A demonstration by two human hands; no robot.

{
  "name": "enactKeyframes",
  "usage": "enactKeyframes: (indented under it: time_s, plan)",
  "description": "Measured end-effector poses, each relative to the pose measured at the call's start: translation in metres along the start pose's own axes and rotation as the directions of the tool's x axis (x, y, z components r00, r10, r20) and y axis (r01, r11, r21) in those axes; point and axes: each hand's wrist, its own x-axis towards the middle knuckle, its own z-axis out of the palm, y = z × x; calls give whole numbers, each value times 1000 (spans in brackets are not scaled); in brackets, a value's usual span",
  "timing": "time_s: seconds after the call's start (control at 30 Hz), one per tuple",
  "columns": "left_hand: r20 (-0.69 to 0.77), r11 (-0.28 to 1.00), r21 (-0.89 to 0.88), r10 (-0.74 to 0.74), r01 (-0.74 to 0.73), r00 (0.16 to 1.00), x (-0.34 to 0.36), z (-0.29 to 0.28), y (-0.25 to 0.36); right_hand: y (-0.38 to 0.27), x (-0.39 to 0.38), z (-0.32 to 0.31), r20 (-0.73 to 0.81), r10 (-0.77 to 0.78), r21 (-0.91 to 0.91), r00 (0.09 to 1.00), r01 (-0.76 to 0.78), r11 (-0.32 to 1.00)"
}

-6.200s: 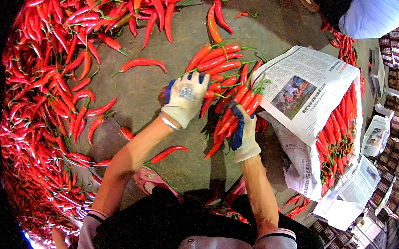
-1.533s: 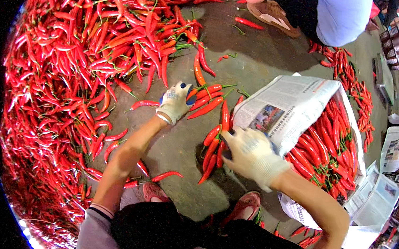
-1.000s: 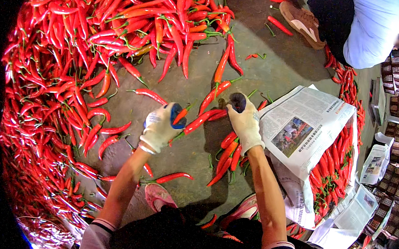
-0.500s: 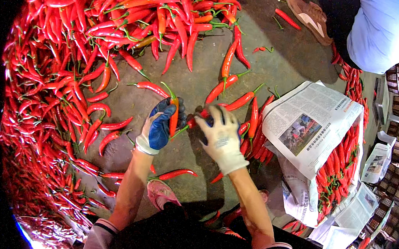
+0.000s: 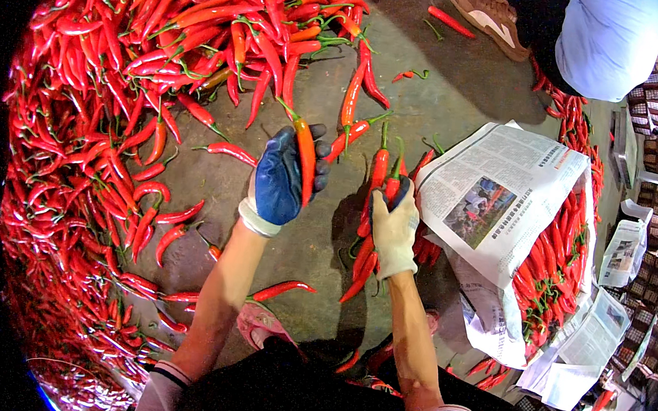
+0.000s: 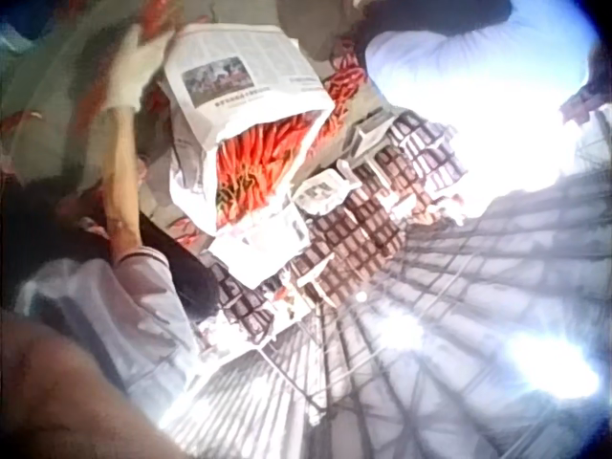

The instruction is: The person sits on the floor and sorts red chili peppers from a large pile, placing them into a newspaper-lined box. They then lift the box, place it on a scale, and wrap the contents with newspaper.

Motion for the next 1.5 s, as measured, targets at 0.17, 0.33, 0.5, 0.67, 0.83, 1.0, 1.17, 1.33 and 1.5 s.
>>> enactKeyframes:
  time_s: [0.17, 0.33, 0.5, 0.67, 0.83, 1.0, 1.17, 1.33, 1.5]
  plan:
    - [-44, 983, 172, 71, -62, 997, 4, -7, -12, -47, 14, 2, 122, -21, -511, 992, 81, 856]
    - [-58, 510, 856, 260, -86, 964, 30, 19, -16, -28, 13, -5, -12, -34, -193, 999, 31, 981]
    - [162, -615, 788, 238, 20, 958, 70, 25, -15, 2, -27, -38, 243, 197, 686, 950, -312, 658]
    - [185, -742, 670, 167, 0, 968, 54, 13, 5, 37, -41, -48, 26, 38, 186, 999, -43, 982]
    - [445, -405, 870, 398, -281, 802, 3, -1, 35, 6, -24, -28, 65, -36, 1, 997, 36, 999]
    - [-195, 720, 677, 373, -150, 907, -44, -6, 39, 22, -21, -26, 232, 17, 214, 972, -68, 974]
    - [-73, 602, 780, 358, -170, 931, -42, -15, 23, 32, -33, -32, 300, 168, 760, 939, -342, 553]
    - [265, -196, 957, 290, -214, 919, -21, -1, 42, 38, -40, -38, 173, 255, 614, 951, -307, 727]
    - [-17, 622, 760, 309, -188, 951, -24, -8, 58, 32, -45, -31, 143, -80, 59, 986, 72, 996]
